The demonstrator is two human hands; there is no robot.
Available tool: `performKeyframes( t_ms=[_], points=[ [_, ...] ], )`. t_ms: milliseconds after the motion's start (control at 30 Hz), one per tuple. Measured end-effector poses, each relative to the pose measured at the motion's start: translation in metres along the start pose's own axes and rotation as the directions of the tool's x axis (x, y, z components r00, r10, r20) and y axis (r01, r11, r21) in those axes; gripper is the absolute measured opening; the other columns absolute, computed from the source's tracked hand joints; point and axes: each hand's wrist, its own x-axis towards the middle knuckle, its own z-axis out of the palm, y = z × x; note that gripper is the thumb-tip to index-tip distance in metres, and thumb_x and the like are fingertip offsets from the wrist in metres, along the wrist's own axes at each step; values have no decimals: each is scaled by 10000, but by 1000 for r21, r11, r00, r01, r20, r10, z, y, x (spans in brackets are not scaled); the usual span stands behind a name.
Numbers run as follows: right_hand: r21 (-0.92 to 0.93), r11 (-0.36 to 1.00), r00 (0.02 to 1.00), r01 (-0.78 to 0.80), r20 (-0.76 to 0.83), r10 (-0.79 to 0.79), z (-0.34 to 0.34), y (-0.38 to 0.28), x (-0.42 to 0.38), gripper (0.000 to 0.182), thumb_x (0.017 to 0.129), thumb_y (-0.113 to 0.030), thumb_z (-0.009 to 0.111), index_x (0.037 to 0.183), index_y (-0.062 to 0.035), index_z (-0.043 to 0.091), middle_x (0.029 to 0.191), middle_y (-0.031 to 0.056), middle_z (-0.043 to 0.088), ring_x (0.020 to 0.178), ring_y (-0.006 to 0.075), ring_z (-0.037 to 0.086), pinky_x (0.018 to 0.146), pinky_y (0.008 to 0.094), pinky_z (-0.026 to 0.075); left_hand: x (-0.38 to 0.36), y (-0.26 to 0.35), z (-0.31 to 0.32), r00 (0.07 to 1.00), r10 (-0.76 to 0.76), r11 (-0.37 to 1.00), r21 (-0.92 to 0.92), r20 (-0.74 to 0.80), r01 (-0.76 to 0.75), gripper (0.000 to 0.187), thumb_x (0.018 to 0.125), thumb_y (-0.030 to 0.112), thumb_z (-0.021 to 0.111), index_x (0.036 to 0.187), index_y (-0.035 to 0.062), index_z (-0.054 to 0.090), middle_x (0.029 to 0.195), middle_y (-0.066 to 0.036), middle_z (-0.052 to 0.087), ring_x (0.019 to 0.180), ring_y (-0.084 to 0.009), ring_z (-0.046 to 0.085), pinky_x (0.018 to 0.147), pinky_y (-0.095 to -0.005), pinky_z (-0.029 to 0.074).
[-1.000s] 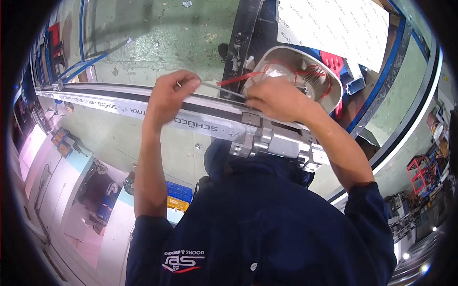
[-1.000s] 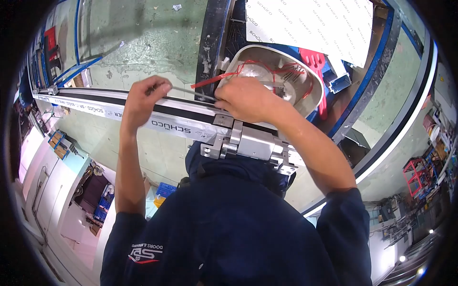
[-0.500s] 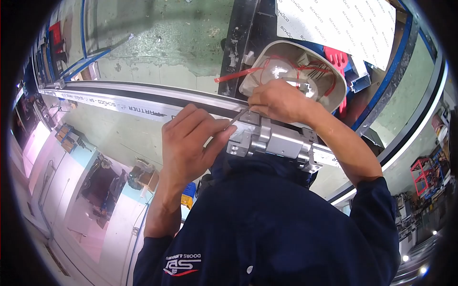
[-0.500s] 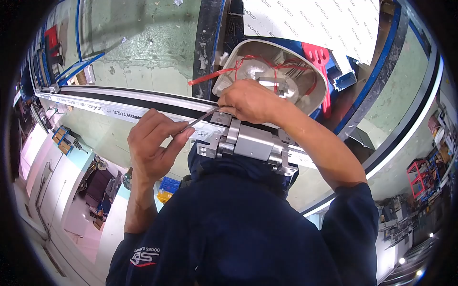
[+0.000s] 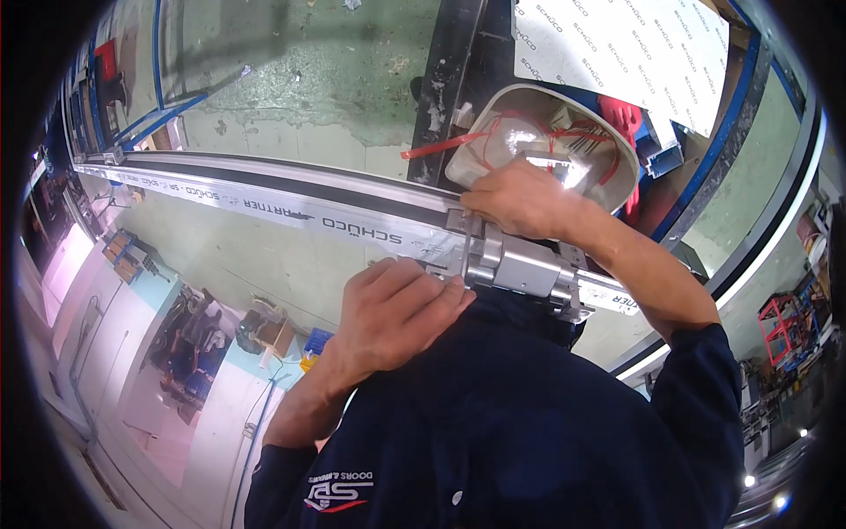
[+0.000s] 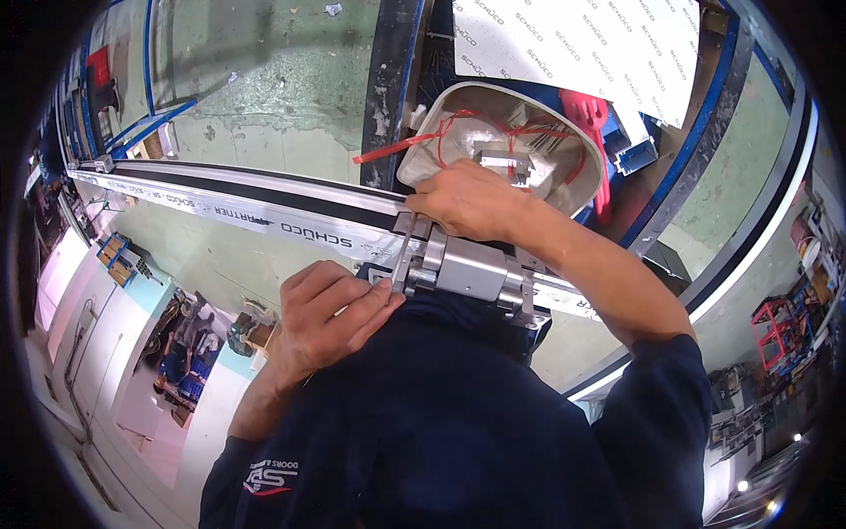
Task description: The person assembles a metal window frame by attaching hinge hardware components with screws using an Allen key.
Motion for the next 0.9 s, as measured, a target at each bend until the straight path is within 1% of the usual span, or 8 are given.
performKeyframes(
  t_ms=[100,300,400,467,533,633,800,900],
  points=[
    [-18,999,1000,27,6,-27,4,5,-3,211,920,-135,700,1106,-45,745,903,129,700,861,365,722,755,500,573,6,-1,2,1000,-28,999,-32,-9,28,260,784,74,946,958,58,754,787,7,596,707,-183,608,564,-323,481],
    [-79,997,996,-4,86,11,1,2,9,210,899,-129,717,1094,-60,752,951,131,726,881,380,733,770,507,572,-15,9,11,993,-94,995,-35,-73,92,316,742,31,976,992,62,785,831,-22,688,697,-203,622,574,-331,498],
    [-35,999,994,-4,110,8,1,6,13,178,926,-145,718,1074,-55,763,941,155,737,895,413,727,797,526,559,-19,-3,-2,964,-251,968,-44,-86,248,265,780,11,950,980,50,780,817,-48,701,690,-219,626,593,-339,489],
    [16,996,980,-90,177,86,-4,6,19,150,955,-157,719,1042,-46,771,908,176,731,908,434,713,812,543,545,-22,-21,-7,906,-392,920,-85,-162,383,184,842,-19,901,975,15,779,810,-75,713,700,-187,627,621,-315,470],
    [70,987,973,-142,193,126,-5,3,19,144,982,-167,718,1007,-37,775,881,196,724,914,451,702,820,559,531,-23,-29,-10,764,-626,777,-207,-156,594,115,903,-2,870,966,-15,775,804,-63,699,708,-131,608,633,-284,452],
    [145,979,984,-140,127,122,-4,1,14,165,1003,-178,719,965,-29,778,870,217,720,914,460,692,824,573,515,-29,-38,-5,625,-774,595,-447,-97,668,92,956,29,842,962,-32,774,789,-44,676,709,-91,582,640,-256,429],
    [181,981,998,-63,40,57,-2,7,15,164,995,-178,730,967,-28,791,894,220,734,916,454,690,837,562,510,-21,-27,-9,641,-758,638,-336,-121,693,79,954,43,841,956,-13,785,802,-36,688,706,-85,588,639,-259,423],
    [142,985,992,-94,97,81,-3,5,19,161,987,-178,736,954,-33,795,856,215,725,914,450,694,831,560,511,-16,-40,-13,660,-746,657,-262,-89,707,93,955,50,844,960,-17,780,821,-32,687,724,-85,571,670,-264,422]
  ],
)
